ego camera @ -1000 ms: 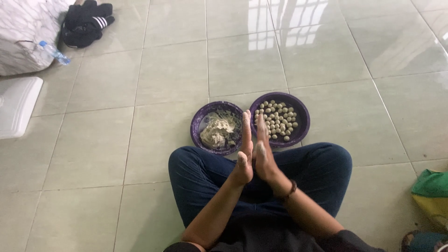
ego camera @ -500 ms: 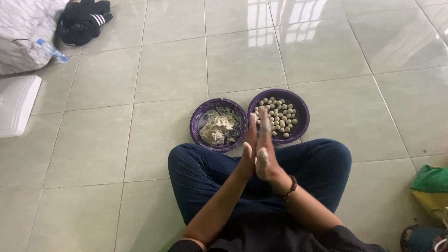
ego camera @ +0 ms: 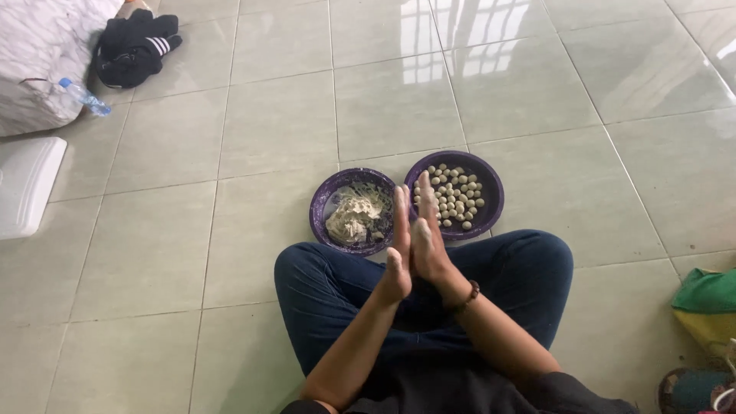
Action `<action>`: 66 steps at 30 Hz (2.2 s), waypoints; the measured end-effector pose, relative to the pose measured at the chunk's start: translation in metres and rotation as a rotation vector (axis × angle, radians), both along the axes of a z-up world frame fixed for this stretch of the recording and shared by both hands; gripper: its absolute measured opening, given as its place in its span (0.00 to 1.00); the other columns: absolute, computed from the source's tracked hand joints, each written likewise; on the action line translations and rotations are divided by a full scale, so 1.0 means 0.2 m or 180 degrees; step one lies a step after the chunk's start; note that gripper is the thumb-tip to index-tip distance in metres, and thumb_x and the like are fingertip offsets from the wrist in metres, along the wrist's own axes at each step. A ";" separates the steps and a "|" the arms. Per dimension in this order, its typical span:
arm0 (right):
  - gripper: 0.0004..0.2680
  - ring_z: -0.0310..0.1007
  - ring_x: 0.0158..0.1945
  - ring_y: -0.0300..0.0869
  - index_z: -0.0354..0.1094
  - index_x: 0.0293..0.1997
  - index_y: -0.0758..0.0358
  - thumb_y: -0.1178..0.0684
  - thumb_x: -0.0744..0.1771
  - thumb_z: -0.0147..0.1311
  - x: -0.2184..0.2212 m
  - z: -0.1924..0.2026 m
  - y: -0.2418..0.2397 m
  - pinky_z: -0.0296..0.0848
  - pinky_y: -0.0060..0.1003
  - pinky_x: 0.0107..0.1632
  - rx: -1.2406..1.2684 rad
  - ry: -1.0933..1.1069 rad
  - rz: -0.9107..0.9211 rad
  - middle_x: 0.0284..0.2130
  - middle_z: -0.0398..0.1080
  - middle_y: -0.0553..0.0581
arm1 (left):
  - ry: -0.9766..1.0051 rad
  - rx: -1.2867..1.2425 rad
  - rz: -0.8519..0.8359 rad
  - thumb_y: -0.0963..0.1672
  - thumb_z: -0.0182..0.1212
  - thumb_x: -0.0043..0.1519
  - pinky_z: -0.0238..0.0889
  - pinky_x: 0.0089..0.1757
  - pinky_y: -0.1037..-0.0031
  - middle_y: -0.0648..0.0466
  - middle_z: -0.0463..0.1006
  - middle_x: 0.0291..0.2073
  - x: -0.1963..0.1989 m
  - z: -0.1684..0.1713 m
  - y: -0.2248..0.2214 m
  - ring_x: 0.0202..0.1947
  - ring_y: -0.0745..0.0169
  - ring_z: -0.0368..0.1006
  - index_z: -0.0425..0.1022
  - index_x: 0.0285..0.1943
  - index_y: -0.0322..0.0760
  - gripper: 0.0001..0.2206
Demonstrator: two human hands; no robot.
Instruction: Rolling small pieces of dough into balls by hand and placing them in a bowl.
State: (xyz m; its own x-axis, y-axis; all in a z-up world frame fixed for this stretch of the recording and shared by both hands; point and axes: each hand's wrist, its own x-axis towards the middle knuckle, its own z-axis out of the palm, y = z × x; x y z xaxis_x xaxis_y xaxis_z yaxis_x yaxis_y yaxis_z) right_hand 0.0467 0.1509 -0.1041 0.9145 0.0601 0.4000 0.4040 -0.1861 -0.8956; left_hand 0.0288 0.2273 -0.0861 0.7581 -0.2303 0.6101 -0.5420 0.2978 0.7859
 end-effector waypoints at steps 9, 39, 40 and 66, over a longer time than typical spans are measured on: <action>0.28 0.23 0.78 0.62 0.28 0.79 0.66 0.36 0.72 0.17 0.02 -0.03 -0.03 0.26 0.58 0.74 -0.0083 -0.0313 0.0240 0.77 0.28 0.67 | -0.0389 0.0320 0.0144 0.58 0.17 0.75 0.22 0.75 0.47 0.54 0.22 0.81 0.04 -0.11 -0.02 0.81 0.49 0.20 0.20 0.82 0.55 0.28; 0.31 0.23 0.78 0.59 0.25 0.79 0.65 0.30 0.71 0.18 -0.10 0.17 0.01 0.24 0.54 0.74 0.0092 -0.0472 0.0410 0.77 0.29 0.69 | 0.0422 0.0400 0.0287 0.65 0.17 0.65 0.14 0.71 0.55 0.49 0.23 0.80 0.04 0.18 0.03 0.78 0.48 0.17 0.23 0.82 0.40 0.43; 0.34 0.22 0.78 0.59 0.24 0.78 0.67 0.27 0.69 0.16 -0.13 0.23 0.02 0.24 0.55 0.74 0.0223 -0.0569 0.0397 0.76 0.28 0.69 | 0.0442 0.0391 0.0292 0.65 0.17 0.65 0.14 0.71 0.55 0.49 0.23 0.80 0.03 0.18 0.01 0.78 0.47 0.17 0.23 0.82 0.40 0.43; 0.32 0.22 0.79 0.57 0.24 0.79 0.67 0.31 0.70 0.21 0.04 0.08 -0.04 0.23 0.53 0.75 -0.0042 -0.0810 0.0234 0.77 0.26 0.67 | 0.0483 0.0093 0.0093 0.67 0.13 0.62 0.12 0.69 0.44 0.48 0.23 0.80 0.01 0.12 0.00 0.77 0.41 0.15 0.22 0.82 0.43 0.44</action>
State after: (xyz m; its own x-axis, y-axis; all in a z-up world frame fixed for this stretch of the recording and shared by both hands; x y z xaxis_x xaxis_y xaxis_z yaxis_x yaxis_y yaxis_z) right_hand 0.0553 0.1420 -0.0886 0.7775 0.1294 0.6154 0.6289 -0.1588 -0.7611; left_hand 0.0310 0.2270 -0.0617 0.8477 -0.2229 0.4813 -0.4244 0.2594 0.8675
